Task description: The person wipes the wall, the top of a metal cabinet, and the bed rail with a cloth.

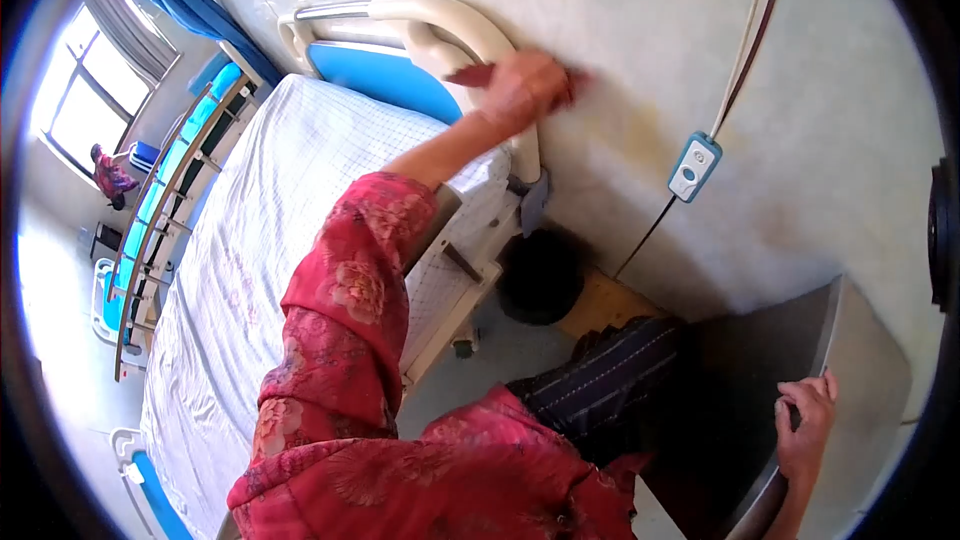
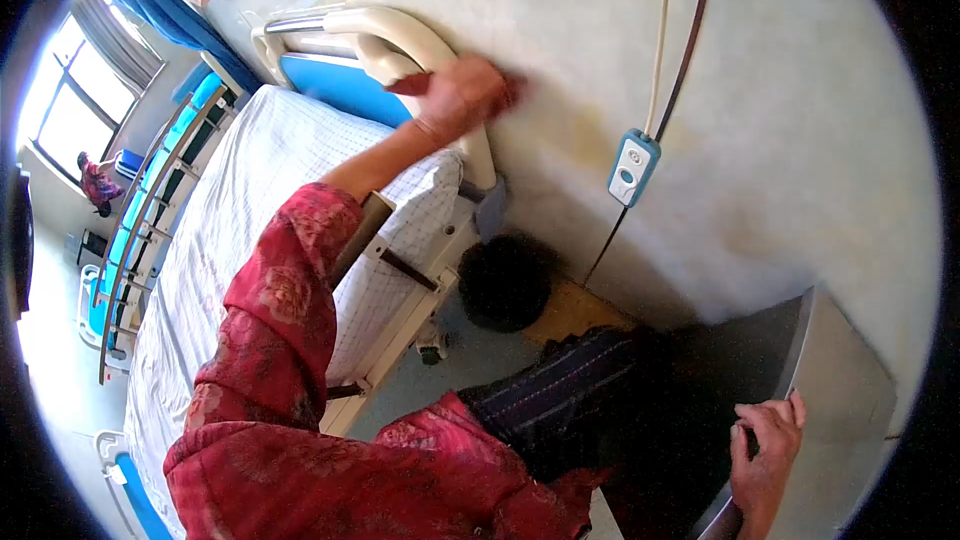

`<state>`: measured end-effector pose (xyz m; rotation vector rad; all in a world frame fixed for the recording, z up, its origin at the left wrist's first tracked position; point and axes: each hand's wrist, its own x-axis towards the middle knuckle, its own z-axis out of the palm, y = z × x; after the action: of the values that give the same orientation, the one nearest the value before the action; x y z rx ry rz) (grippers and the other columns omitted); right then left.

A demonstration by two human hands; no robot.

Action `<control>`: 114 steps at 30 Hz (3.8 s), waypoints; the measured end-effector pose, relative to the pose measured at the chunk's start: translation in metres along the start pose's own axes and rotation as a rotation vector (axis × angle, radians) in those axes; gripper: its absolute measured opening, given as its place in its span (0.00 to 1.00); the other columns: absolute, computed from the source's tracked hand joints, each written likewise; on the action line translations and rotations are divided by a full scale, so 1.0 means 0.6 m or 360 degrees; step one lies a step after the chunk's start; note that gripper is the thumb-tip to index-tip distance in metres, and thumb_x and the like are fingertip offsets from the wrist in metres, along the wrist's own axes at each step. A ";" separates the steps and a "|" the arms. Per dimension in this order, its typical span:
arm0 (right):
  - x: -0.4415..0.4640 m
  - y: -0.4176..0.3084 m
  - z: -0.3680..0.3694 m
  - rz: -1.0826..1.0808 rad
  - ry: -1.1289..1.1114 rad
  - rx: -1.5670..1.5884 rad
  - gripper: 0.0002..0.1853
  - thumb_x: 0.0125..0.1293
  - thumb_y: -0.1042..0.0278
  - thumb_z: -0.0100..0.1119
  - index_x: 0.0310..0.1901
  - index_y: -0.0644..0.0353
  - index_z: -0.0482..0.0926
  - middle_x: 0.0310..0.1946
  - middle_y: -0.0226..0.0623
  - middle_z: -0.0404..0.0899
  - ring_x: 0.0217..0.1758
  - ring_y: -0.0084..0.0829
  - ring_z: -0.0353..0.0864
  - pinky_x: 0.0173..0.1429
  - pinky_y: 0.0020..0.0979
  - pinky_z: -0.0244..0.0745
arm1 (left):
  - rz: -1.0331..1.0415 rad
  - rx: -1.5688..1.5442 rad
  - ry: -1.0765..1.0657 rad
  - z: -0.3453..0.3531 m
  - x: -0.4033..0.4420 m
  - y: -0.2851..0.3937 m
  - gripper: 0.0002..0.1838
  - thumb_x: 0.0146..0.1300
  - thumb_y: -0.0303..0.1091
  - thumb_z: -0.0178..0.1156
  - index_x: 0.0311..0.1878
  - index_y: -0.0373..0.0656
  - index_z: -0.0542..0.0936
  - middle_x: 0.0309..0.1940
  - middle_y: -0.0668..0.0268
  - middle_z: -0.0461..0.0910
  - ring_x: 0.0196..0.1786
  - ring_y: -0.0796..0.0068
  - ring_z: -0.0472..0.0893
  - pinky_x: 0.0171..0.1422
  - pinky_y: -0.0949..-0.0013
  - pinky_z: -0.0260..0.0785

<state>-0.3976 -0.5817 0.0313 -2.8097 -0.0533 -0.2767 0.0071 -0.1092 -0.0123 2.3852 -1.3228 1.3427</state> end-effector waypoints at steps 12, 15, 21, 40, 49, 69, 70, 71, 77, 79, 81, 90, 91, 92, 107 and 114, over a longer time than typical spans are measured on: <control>-0.008 0.026 -0.006 -0.0012 0.0036 0.0056 0.09 0.56 0.79 0.65 0.40 0.61 0.86 0.35 0.43 0.84 0.45 0.41 0.83 0.82 0.57 0.54 | -0.0378 0.0386 0.0262 -0.115 0.060 -0.093 0.07 0.56 0.28 0.65 0.36 0.53 0.86 0.30 0.64 0.81 0.40 0.53 0.80 0.49 0.48 0.71; -0.011 0.028 -0.008 0.0029 -0.0027 0.0063 0.10 0.56 0.79 0.65 0.40 0.61 0.86 0.36 0.43 0.84 0.45 0.41 0.83 0.82 0.57 0.53 | -0.1416 0.0519 0.0525 -0.150 0.048 -0.173 0.10 0.69 0.36 0.58 0.46 0.50 0.87 0.46 0.57 0.85 0.52 0.50 0.79 0.64 0.52 0.69; -0.010 0.016 -0.008 0.0078 -0.0067 -0.0001 0.10 0.55 0.80 0.65 0.41 0.61 0.86 0.37 0.42 0.84 0.48 0.41 0.82 0.82 0.57 0.52 | -0.1458 0.0612 0.0151 -0.130 0.026 -0.234 0.22 0.73 0.46 0.51 0.46 0.36 0.85 0.50 0.43 0.83 0.55 0.36 0.79 0.63 0.42 0.69; -0.003 -0.002 -0.011 -0.0098 -0.0026 -0.0073 0.11 0.57 0.83 0.63 0.43 0.62 0.83 0.36 0.43 0.83 0.45 0.42 0.82 0.80 0.56 0.56 | 0.0726 0.0531 -0.0749 0.012 -0.074 0.039 0.07 0.54 0.42 0.64 0.29 0.51 0.84 0.37 0.70 0.77 0.48 0.66 0.77 0.50 0.62 0.70; -0.007 0.012 -0.016 -0.0124 0.0004 -0.0008 0.11 0.57 0.82 0.64 0.43 0.62 0.84 0.36 0.41 0.82 0.45 0.42 0.82 0.81 0.54 0.56 | 0.0688 0.0102 -0.1156 0.061 -0.119 0.060 0.06 0.52 0.41 0.65 0.27 0.51 0.84 0.39 0.71 0.79 0.51 0.66 0.76 0.57 0.63 0.68; 0.001 -0.006 -0.011 -0.0126 -0.0051 -0.0103 0.13 0.57 0.82 0.63 0.44 0.61 0.83 0.36 0.40 0.81 0.45 0.41 0.81 0.81 0.54 0.56 | 0.0305 0.0210 -0.0141 -0.056 -0.016 -0.023 0.09 0.54 0.29 0.65 0.40 0.49 0.82 0.36 0.69 0.81 0.44 0.60 0.82 0.49 0.59 0.76; 0.002 -0.006 -0.010 -0.0128 -0.0055 -0.0091 0.12 0.56 0.82 0.64 0.43 0.61 0.84 0.36 0.40 0.81 0.44 0.41 0.82 0.81 0.54 0.56 | 0.0376 0.0147 -0.0317 -0.046 -0.026 -0.014 0.09 0.54 0.32 0.65 0.39 0.49 0.83 0.37 0.68 0.82 0.44 0.60 0.82 0.48 0.59 0.76; 0.004 -0.007 -0.009 -0.0130 -0.0055 -0.0079 0.12 0.56 0.81 0.64 0.43 0.61 0.84 0.35 0.40 0.81 0.44 0.41 0.82 0.81 0.54 0.56 | 0.0477 0.0335 -0.0537 -0.006 -0.054 -0.001 0.04 0.53 0.36 0.65 0.33 0.52 0.82 0.34 0.70 0.81 0.43 0.64 0.81 0.44 0.59 0.75; 0.001 0.001 -0.009 -0.0108 0.0022 0.0066 0.10 0.56 0.80 0.65 0.40 0.61 0.85 0.34 0.39 0.82 0.43 0.41 0.82 0.80 0.53 0.57 | 0.0789 0.0103 -0.1313 0.019 -0.103 0.044 0.06 0.55 0.38 0.65 0.37 0.55 0.86 0.44 0.72 0.83 0.53 0.67 0.80 0.54 0.57 0.74; -0.004 0.015 -0.013 -0.0102 0.0057 0.0094 0.10 0.56 0.80 0.65 0.40 0.60 0.85 0.33 0.39 0.83 0.43 0.41 0.82 0.80 0.53 0.57 | 0.0670 0.0056 -0.1198 0.006 -0.080 0.038 0.07 0.55 0.39 0.66 0.37 0.54 0.86 0.44 0.72 0.82 0.53 0.66 0.80 0.54 0.59 0.74; -0.002 0.018 -0.017 -0.0113 0.0075 0.0111 0.10 0.55 0.80 0.66 0.40 0.60 0.86 0.33 0.39 0.83 0.43 0.41 0.82 0.80 0.53 0.57 | 0.0441 -0.0162 -0.0538 -0.037 -0.050 0.028 0.07 0.55 0.37 0.67 0.38 0.54 0.84 0.42 0.70 0.80 0.51 0.66 0.79 0.54 0.61 0.73; -0.005 0.021 -0.013 -0.0087 0.0036 0.0087 0.11 0.54 0.79 0.67 0.40 0.60 0.86 0.32 0.38 0.84 0.44 0.40 0.82 0.79 0.55 0.57 | -0.1197 0.0026 0.1037 -0.056 0.164 -0.111 0.20 0.69 0.43 0.64 0.52 0.37 0.72 0.49 0.47 0.73 0.54 0.46 0.74 0.62 0.46 0.65; -0.005 0.023 -0.014 -0.0078 0.0023 0.0076 0.10 0.55 0.79 0.67 0.39 0.60 0.85 0.33 0.40 0.83 0.44 0.41 0.82 0.80 0.55 0.58 | -0.1351 0.0282 0.1047 -0.037 0.183 -0.098 0.19 0.68 0.42 0.63 0.53 0.38 0.73 0.52 0.47 0.72 0.56 0.44 0.71 0.65 0.45 0.62; -0.005 0.024 -0.015 -0.0067 0.0008 0.0063 0.09 0.55 0.79 0.66 0.38 0.60 0.85 0.34 0.42 0.83 0.44 0.42 0.83 0.80 0.55 0.59 | -0.1228 0.0276 0.1079 -0.023 0.184 -0.080 0.18 0.68 0.39 0.61 0.54 0.39 0.73 0.52 0.47 0.72 0.58 0.43 0.69 0.68 0.44 0.59; -0.006 0.022 -0.016 -0.0092 0.0054 0.0101 0.10 0.54 0.79 0.67 0.39 0.61 0.86 0.34 0.43 0.85 0.44 0.42 0.83 0.79 0.55 0.58 | -0.1258 0.0041 0.1087 0.117 0.084 0.128 0.29 0.78 0.40 0.52 0.75 0.33 0.64 0.78 0.44 0.56 0.78 0.44 0.59 0.79 0.52 0.57; -0.004 0.016 -0.016 -0.0090 0.0070 0.0120 0.09 0.55 0.79 0.67 0.39 0.62 0.87 0.34 0.43 0.85 0.44 0.42 0.83 0.79 0.55 0.59 | -0.1487 -0.0312 0.0930 0.178 0.005 0.247 0.38 0.80 0.50 0.49 0.80 0.28 0.56 0.82 0.38 0.49 0.83 0.40 0.51 0.85 0.50 0.45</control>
<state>-0.4010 -0.5936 0.0370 -2.7291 -0.1305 -0.3427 -0.0304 -0.2520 -0.1196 1.8191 -0.1194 1.3164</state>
